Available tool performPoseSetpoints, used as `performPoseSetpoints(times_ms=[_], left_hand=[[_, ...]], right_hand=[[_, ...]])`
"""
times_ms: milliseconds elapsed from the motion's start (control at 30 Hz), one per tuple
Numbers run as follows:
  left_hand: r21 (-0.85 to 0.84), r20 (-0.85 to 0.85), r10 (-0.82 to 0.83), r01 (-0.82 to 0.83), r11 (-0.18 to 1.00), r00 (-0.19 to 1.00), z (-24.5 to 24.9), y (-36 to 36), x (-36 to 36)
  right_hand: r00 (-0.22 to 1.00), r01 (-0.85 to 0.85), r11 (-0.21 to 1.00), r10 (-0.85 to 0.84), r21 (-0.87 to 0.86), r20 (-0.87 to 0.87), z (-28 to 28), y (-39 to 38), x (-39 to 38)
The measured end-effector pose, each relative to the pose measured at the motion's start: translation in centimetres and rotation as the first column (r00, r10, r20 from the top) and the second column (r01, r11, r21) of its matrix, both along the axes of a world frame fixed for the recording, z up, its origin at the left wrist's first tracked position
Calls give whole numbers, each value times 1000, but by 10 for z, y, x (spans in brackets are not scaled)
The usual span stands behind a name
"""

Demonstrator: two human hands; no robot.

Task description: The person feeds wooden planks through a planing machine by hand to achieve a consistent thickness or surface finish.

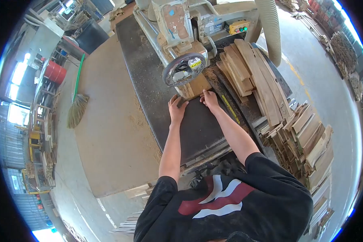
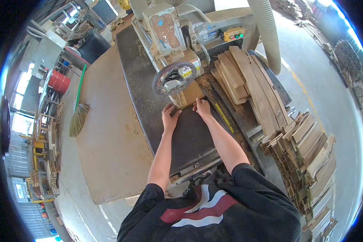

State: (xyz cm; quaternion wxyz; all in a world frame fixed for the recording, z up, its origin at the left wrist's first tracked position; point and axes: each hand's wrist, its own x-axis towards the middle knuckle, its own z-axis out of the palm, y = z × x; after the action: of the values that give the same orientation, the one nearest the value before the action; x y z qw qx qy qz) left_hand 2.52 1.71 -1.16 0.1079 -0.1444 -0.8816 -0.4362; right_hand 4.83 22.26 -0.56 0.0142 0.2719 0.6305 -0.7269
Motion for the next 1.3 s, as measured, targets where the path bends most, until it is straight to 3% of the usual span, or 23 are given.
performPoseSetpoints(times_ms=[167,300,400,433,500,700,767,833,867,933,967,1000,1067,1167,1200,1267,1300], left_hand=[[27,99,85,-88,996,991,-7,5,-6],[111,131,111,-126,986,985,-11,8,-12],[94,125,108,-120,988,986,-7,12,-9],[181,110,118,-137,974,987,-10,15,-8],[150,122,170,-188,971,978,-11,21,-4],[94,-133,461,-452,887,877,-6,54,-16],[62,-147,458,-454,889,877,-12,54,-21],[12,-152,454,-457,889,878,-14,48,-13],[56,-92,383,-379,924,919,-14,46,1],[117,-34,341,-335,935,939,-8,36,45],[16,-109,225,-225,974,968,-1,29,73],[-94,-171,95,-112,989,981,6,21,101],[-46,-57,102,-105,993,993,12,7,161],[11,25,150,-151,989,988,13,-24,248],[-24,-32,143,-144,989,989,16,-35,274],[-66,-79,155,-161,985,985,12,-50,324],[-2,2,215,-215,977,977,13,-55,342]], right_hand=[[995,56,997,-61,61,85,-11,-1,-14],[995,63,987,-49,-151,91,-6,4,-12],[998,57,985,-50,-166,41,-21,3,-15],[996,67,982,-55,-178,69,-26,-1,-14],[991,133,991,-133,1,22,-30,-9,-22],[980,151,986,-159,72,117,-8,-18,-59],[974,183,980,-191,76,124,-5,-17,-82],[989,-21,979,-9,202,146,-13,-11,-97],[990,-24,979,-5,200,140,-31,-11,-102],[932,-49,882,209,469,-296,-71,-11,-104],[882,-65,784,335,618,-333,-64,-7,-84],[872,-77,779,355,623,-336,-50,-5,-61],[839,-415,844,499,339,-217,-11,8,-9],[875,-372,887,434,276,-215,5,16,56],[892,-321,914,379,249,-244,3,16,68],[894,-326,900,393,290,-214,0,14,85],[887,-310,889,398,338,-233,-2,13,90]])
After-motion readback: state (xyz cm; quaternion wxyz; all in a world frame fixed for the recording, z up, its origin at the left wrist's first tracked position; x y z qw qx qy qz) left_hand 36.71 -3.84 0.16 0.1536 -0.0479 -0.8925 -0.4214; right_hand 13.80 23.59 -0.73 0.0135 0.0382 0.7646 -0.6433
